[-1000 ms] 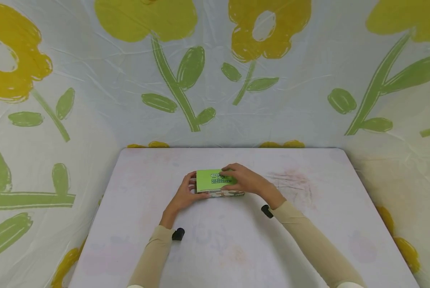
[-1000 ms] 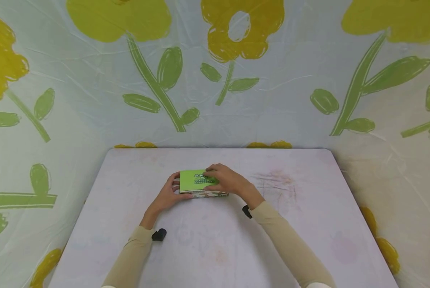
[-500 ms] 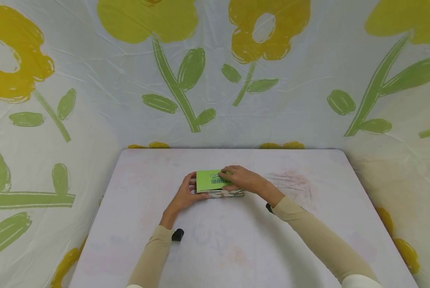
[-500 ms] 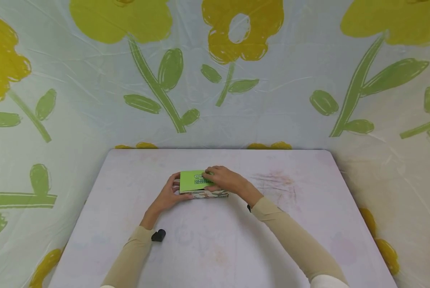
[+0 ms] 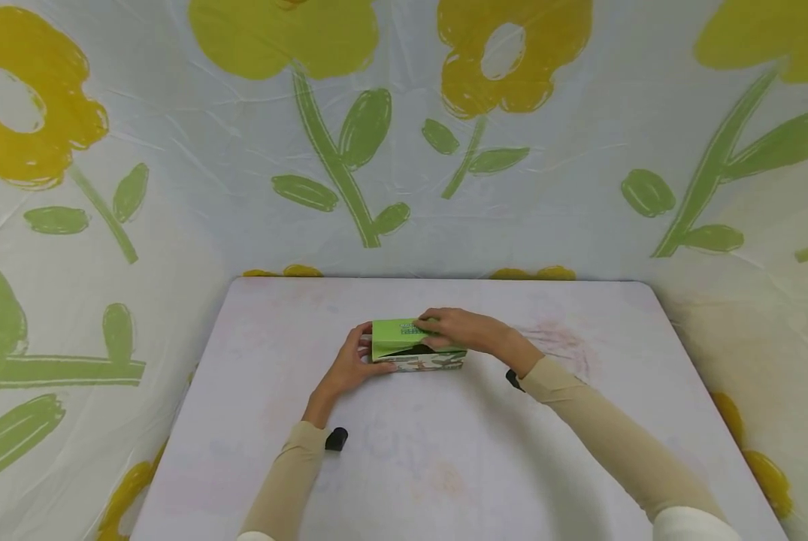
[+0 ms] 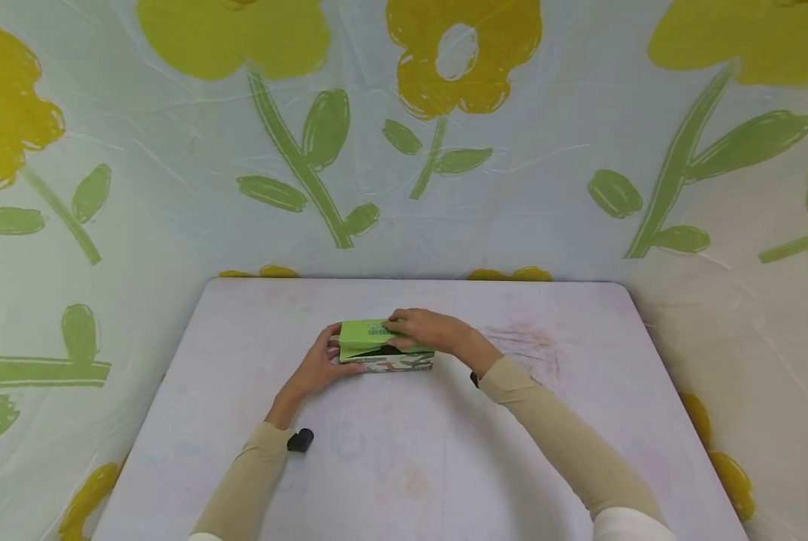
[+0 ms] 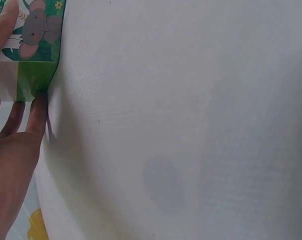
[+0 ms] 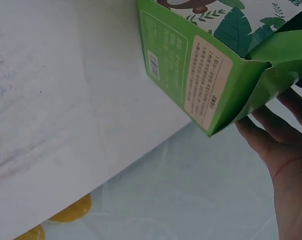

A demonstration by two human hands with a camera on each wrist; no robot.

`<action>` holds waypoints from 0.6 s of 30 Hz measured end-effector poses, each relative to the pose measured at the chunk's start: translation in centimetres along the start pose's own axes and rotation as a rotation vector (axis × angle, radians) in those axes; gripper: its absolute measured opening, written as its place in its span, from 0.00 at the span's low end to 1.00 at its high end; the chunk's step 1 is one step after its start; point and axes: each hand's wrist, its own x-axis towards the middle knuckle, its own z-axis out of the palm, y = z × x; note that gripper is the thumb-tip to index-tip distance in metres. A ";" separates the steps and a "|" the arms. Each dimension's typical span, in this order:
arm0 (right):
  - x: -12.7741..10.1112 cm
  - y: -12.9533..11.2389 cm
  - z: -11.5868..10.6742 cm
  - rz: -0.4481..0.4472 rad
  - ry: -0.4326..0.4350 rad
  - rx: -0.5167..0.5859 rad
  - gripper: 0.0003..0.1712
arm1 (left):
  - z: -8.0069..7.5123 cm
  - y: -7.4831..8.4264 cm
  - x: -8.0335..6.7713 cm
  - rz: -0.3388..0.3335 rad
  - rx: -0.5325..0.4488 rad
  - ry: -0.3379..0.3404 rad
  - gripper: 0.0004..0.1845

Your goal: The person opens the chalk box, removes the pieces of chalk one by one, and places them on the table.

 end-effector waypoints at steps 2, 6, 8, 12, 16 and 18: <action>0.0 0.0 -0.4 0.041 -0.019 0.093 0.29 | 0.1 -0.1 0.1 -0.002 0.008 -0.004 0.53; 0.0 0.3 -0.7 0.075 -0.013 0.197 0.29 | 0.1 -0.1 0.2 -0.004 0.013 -0.005 0.53; 0.1 0.4 -0.6 0.067 0.003 0.222 0.29 | 0.0 -0.1 0.1 -0.006 0.012 -0.005 0.53; 0.0 0.8 -0.3 0.051 0.081 0.300 0.28 | 0.0 -0.1 0.1 -0.016 0.005 -0.005 0.54; -0.7 1.4 0.3 0.089 0.208 0.402 0.22 | 0.0 -0.1 0.1 -0.016 0.002 -0.005 0.54; -1.2 1.9 0.6 0.106 0.277 0.435 0.19 | 0.0 -0.1 0.1 -0.016 0.000 -0.003 0.54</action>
